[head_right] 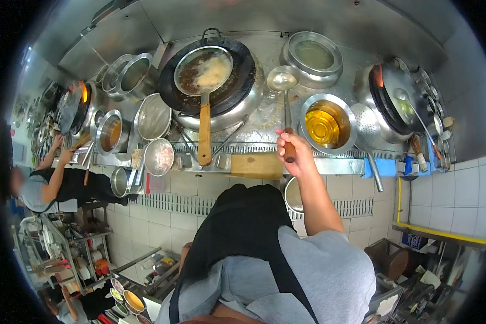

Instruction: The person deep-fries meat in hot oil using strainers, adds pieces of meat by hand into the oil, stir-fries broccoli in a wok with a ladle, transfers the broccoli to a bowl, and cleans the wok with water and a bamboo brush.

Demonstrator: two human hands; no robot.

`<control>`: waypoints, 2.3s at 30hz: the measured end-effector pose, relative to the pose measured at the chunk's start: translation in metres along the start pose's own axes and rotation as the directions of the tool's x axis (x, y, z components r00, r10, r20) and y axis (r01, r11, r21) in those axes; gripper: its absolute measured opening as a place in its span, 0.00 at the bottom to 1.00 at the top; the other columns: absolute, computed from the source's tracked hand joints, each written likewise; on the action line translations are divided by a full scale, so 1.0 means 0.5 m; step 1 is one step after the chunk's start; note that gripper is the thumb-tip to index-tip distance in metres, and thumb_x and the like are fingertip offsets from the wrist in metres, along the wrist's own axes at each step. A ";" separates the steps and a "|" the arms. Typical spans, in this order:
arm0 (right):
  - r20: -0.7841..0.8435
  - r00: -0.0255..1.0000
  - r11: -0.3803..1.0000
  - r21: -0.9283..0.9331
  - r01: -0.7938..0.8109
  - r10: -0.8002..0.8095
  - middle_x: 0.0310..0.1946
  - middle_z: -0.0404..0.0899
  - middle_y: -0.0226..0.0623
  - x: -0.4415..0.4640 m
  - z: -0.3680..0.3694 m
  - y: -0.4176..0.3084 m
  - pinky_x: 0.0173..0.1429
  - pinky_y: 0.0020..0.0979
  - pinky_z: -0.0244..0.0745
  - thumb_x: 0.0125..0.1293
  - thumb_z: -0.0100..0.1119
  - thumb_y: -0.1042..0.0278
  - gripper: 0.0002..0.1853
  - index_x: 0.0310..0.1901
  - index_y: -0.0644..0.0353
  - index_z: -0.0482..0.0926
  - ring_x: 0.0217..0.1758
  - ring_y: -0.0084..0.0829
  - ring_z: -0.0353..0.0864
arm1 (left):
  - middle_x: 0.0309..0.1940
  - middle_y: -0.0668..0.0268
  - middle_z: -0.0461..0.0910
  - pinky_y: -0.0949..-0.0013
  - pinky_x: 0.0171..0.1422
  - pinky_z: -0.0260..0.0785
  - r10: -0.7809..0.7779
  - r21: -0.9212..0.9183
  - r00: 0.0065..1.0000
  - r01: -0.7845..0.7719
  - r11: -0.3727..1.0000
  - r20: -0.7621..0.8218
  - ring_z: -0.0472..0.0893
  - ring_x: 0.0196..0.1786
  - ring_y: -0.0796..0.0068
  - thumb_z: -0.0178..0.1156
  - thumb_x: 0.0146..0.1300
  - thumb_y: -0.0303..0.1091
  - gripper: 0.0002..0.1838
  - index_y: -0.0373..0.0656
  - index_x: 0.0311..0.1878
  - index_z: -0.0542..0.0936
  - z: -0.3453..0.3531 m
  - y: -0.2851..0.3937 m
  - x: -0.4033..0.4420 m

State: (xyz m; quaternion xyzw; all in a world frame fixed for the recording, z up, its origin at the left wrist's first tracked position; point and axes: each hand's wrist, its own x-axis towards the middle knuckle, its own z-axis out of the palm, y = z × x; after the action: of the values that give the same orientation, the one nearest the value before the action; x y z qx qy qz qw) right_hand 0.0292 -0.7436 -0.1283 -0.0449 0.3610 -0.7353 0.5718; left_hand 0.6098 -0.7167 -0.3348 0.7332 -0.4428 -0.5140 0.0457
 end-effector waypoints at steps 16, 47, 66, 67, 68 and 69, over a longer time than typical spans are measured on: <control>-0.264 0.793 0.640 -0.743 0.196 -0.549 0.22 0.74 0.32 0.318 -0.064 -0.115 0.21 0.30 0.67 0.60 0.59 0.75 0.06 0.39 0.62 0.74 0.17 0.27 0.74 | 0.33 0.66 0.83 0.71 0.32 0.76 0.011 -0.178 0.998 -0.020 0.984 -0.054 0.82 0.31 0.76 0.63 0.69 0.33 0.10 0.37 0.48 0.83 0.000 0.021 -0.056; 0.074 0.982 0.984 0.056 0.169 -0.173 0.27 0.77 0.30 0.320 -0.031 -0.267 0.31 0.29 0.67 0.66 0.63 0.68 0.06 0.40 0.59 0.78 0.27 0.25 0.76 | 0.46 0.61 0.85 0.70 0.44 0.79 0.072 -0.237 0.997 -0.063 0.969 0.029 0.85 0.42 0.70 0.63 0.71 0.34 0.18 0.37 0.60 0.78 0.031 0.091 -0.019; -0.118 0.776 0.401 -0.898 0.183 -0.620 0.30 0.75 0.32 -0.026 -0.117 0.083 0.44 0.29 0.75 0.62 0.66 0.75 0.28 0.63 0.71 0.71 0.34 0.26 0.76 | 0.53 0.52 0.81 0.59 0.54 0.80 0.534 -0.781 0.708 0.041 0.623 0.462 0.83 0.49 0.63 0.54 0.78 0.43 0.23 0.33 0.64 0.71 0.152 0.912 -0.087; -0.105 0.745 0.397 -0.890 0.225 -0.659 0.30 0.74 0.30 -0.041 -0.105 0.096 0.42 0.28 0.75 0.63 0.66 0.75 0.27 0.63 0.71 0.72 0.33 0.23 0.76 | 0.49 0.54 0.82 0.62 0.48 0.82 0.524 -0.789 0.707 0.080 0.609 0.476 0.83 0.44 0.65 0.55 0.77 0.41 0.21 0.32 0.61 0.73 0.157 0.914 -0.060; -0.078 0.732 0.373 -0.894 0.249 -0.677 0.30 0.74 0.30 -0.042 -0.108 0.107 0.41 0.27 0.74 0.65 0.65 0.75 0.25 0.63 0.70 0.72 0.33 0.22 0.75 | 0.44 0.56 0.81 0.64 0.43 0.80 0.520 -0.783 0.697 0.096 0.615 0.494 0.82 0.40 0.68 0.56 0.75 0.38 0.17 0.33 0.56 0.74 0.159 0.911 -0.027; -0.051 0.717 0.347 -0.898 0.271 -0.695 0.30 0.75 0.30 -0.040 -0.120 0.117 0.40 0.26 0.74 0.66 0.65 0.76 0.23 0.62 0.69 0.72 0.32 0.20 0.75 | 0.39 0.59 0.79 0.66 0.39 0.79 0.515 -0.775 0.686 0.113 0.622 0.513 0.80 0.35 0.70 0.58 0.73 0.35 0.13 0.34 0.51 0.74 0.162 0.904 0.006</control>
State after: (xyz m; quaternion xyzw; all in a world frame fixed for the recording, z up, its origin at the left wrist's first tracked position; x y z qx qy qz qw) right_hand 0.0545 -0.7022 -0.1995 -0.2609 0.7522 -0.5916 0.1267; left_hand 0.2734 -0.9604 -0.1386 0.3326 -0.2551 -0.8757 0.2398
